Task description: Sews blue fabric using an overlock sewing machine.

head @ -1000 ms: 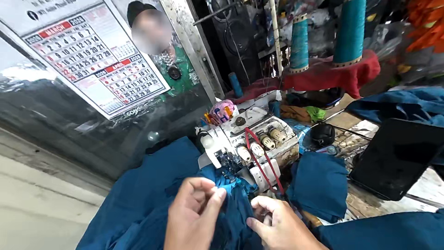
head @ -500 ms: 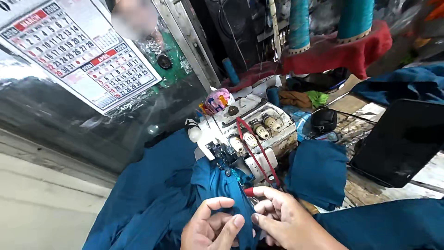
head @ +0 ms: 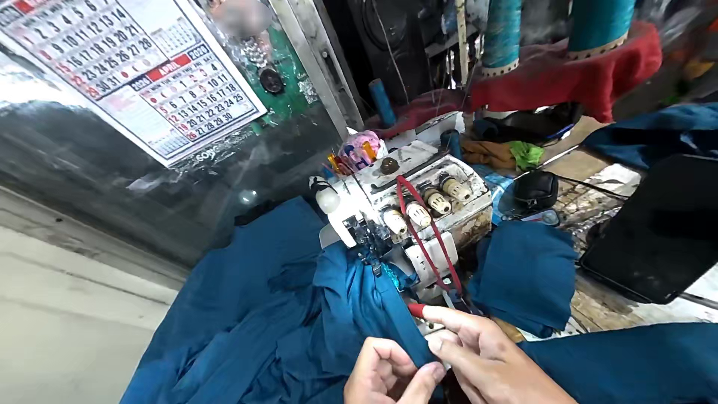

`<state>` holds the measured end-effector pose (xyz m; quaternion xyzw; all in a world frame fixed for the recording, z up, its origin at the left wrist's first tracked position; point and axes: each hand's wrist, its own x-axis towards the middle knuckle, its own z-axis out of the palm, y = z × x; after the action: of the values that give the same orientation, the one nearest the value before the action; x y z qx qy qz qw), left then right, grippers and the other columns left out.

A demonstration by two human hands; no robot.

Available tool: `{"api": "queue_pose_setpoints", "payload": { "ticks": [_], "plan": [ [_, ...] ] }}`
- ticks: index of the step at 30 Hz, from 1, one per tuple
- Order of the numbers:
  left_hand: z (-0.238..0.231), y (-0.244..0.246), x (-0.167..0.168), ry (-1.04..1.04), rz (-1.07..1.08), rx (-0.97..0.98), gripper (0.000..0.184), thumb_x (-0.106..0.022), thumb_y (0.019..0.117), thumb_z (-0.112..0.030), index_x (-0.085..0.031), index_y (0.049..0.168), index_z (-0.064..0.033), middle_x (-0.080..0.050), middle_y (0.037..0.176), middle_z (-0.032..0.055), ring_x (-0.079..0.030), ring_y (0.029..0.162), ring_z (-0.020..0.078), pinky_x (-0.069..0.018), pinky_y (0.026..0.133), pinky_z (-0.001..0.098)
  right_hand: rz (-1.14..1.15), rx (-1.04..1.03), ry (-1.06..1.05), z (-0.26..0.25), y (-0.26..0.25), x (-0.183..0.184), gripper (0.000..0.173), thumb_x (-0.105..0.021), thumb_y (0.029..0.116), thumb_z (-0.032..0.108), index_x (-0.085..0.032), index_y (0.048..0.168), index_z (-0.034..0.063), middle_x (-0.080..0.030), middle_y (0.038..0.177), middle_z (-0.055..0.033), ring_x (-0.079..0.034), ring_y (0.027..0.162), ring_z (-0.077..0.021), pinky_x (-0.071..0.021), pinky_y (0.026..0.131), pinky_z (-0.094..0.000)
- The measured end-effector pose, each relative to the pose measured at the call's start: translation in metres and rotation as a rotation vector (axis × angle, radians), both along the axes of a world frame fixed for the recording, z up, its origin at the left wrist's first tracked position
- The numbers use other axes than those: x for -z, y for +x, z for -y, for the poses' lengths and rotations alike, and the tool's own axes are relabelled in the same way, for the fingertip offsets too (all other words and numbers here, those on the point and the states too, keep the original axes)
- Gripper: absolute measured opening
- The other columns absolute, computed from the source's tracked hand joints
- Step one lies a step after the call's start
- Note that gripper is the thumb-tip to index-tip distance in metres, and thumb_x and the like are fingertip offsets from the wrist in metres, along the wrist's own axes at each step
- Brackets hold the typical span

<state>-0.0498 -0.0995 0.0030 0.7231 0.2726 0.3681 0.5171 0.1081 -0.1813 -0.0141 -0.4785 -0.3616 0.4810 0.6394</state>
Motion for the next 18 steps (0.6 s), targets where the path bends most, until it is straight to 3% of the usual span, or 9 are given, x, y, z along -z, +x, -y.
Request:
{"api": "queue_pose_setpoints", "payload": {
  "ticks": [3,4,6,9,12,15,18],
  "plan": [
    [0.004,0.005,0.015,0.045,0.003,-0.028,0.031,-0.083,0.0767,0.008,-0.059,0.096,0.0015,-0.071,0.078,0.0099,-0.072,0.067,0.0205,-0.0648,0.063,0.0362,0.138,0.149,-0.041,-0.012,-0.006,0.002,0.03,-0.074,0.0951,0.022,-0.072,0.121,0.0067,-0.076,0.087,-0.0014,-0.068,0.061,-0.0118,-0.0553,0.049,-0.0282],
    [0.002,0.002,0.015,0.077,-0.034,0.015,0.029,-0.083,0.0791,0.004,-0.061,0.097,0.0,-0.073,0.081,0.0078,-0.073,0.07,0.0195,-0.0655,0.065,0.0363,0.189,0.185,-0.053,-0.016,-0.006,0.003,0.023,-0.075,0.0934,0.024,-0.076,0.11,0.0087,-0.076,0.085,-0.0005,-0.069,0.064,-0.0117,-0.0576,0.052,-0.0285],
    [-0.01,-0.008,0.001,0.209,-0.116,0.127,0.021,-0.081,0.0872,-0.007,-0.067,0.102,-0.0023,-0.075,0.088,0.0034,-0.075,0.077,0.0166,-0.0671,0.072,0.037,0.274,0.202,-0.074,-0.016,-0.002,-0.001,0.018,-0.076,0.0928,0.027,-0.078,0.101,0.0116,-0.075,0.082,0.0004,-0.069,0.063,-0.0111,-0.0574,0.053,-0.029],
    [-0.033,-0.012,-0.026,0.5,-0.131,0.027,0.01,-0.071,0.097,-0.014,-0.072,0.104,-0.0058,-0.074,0.096,0.001,-0.073,0.087,0.0133,-0.065,0.078,0.0347,0.334,0.18,-0.125,-0.013,0.01,0.002,0.019,-0.075,0.0937,0.032,-0.079,0.099,0.0137,-0.075,0.081,0.0006,-0.066,0.06,-0.0108,-0.0545,0.05,-0.0287],
    [-0.076,0.0,-0.011,0.859,-0.253,-0.226,0.016,-0.063,0.0986,-0.025,-0.078,0.102,-0.0193,-0.071,0.103,-0.0052,-0.066,0.1,0.0109,-0.056,0.087,0.0319,0.298,0.124,-0.122,-0.016,0.012,0.009,0.019,-0.074,0.0952,0.031,-0.077,0.098,0.0122,-0.069,0.073,-0.0019,-0.057,0.05,-0.0116,-0.0462,0.043,-0.028],
    [-0.093,0.0,-0.015,0.938,-0.38,-0.281,0.019,-0.061,0.0983,-0.034,-0.079,0.103,-0.0294,-0.069,0.105,-0.007,-0.062,0.103,0.0127,-0.0529,0.087,0.0341,0.288,0.082,-0.064,-0.009,0.004,-0.006,0.017,-0.071,0.0976,0.027,-0.075,0.1,0.0101,-0.069,0.074,-0.0027,-0.059,0.053,-0.0129,-0.048,0.045,-0.0296],
    [-0.07,0.006,-0.026,0.954,-0.442,-0.169,0.024,-0.059,0.1004,-0.039,-0.077,0.113,-0.0283,-0.068,0.114,-0.0028,-0.061,0.111,0.0174,-0.0505,0.091,0.0416,0.29,0.091,-0.031,-0.008,0.0,-0.004,0.018,-0.07,0.0985,0.026,-0.074,0.101,0.0089,-0.071,0.088,-0.0042,-0.064,0.061,-0.015,-0.0557,0.053,-0.0317]
  ]
}}
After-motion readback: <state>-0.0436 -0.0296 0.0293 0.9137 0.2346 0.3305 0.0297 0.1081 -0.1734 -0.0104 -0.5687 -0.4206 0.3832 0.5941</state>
